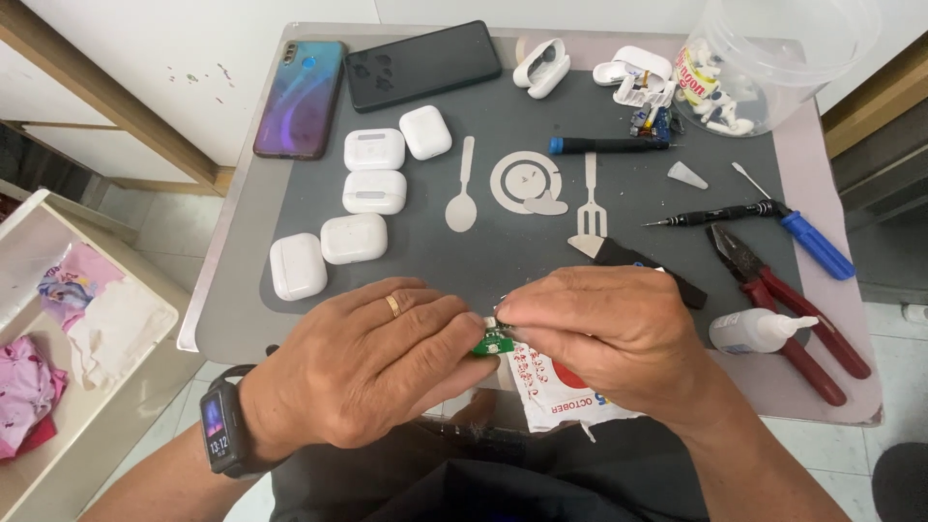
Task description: Applying glue and assembling components on a small internal circuit board.
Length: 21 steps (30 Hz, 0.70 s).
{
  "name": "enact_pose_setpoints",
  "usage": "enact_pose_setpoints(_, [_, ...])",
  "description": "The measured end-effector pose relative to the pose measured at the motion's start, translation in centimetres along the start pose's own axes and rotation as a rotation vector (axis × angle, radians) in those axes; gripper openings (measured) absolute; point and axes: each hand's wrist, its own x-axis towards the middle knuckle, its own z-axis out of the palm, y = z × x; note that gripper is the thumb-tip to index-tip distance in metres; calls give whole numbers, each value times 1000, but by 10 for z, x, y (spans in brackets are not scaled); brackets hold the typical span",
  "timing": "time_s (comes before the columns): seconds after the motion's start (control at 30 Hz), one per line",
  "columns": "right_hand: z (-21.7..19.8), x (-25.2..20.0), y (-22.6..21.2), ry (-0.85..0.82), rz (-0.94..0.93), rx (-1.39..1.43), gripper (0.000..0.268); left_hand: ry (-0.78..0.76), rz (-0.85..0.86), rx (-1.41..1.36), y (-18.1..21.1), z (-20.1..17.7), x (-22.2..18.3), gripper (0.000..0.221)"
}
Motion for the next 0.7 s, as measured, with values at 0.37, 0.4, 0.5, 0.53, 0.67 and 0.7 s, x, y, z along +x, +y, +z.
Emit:
enact_pose_setpoints(0.37, [4, -8, 7, 16, 46, 33, 17, 24, -105, -67, 5, 9, -5, 27])
enact_pose_setpoints(0.4, [5, -9, 8, 12, 59, 19, 17, 23, -115, -74, 6, 9, -5, 26])
enact_pose_setpoints(0.5, [7, -10, 7, 19, 69, 4, 16, 43, -168, -70, 9, 13, -6, 24])
enact_pose_setpoints(0.53, [7, -9, 7, 29, 65, 2, 15, 64, -212, -59, 10, 15, -6, 23])
enact_pose_setpoints(0.67, [6, -7, 0, 23, 98, 40, 12, 111, -312, -97, 15, 21, -7, 18])
enact_pose_setpoints(0.7, [6, -6, -2, 6, 153, 69, 11, 125, -341, -130, 16, 22, -8, 16])
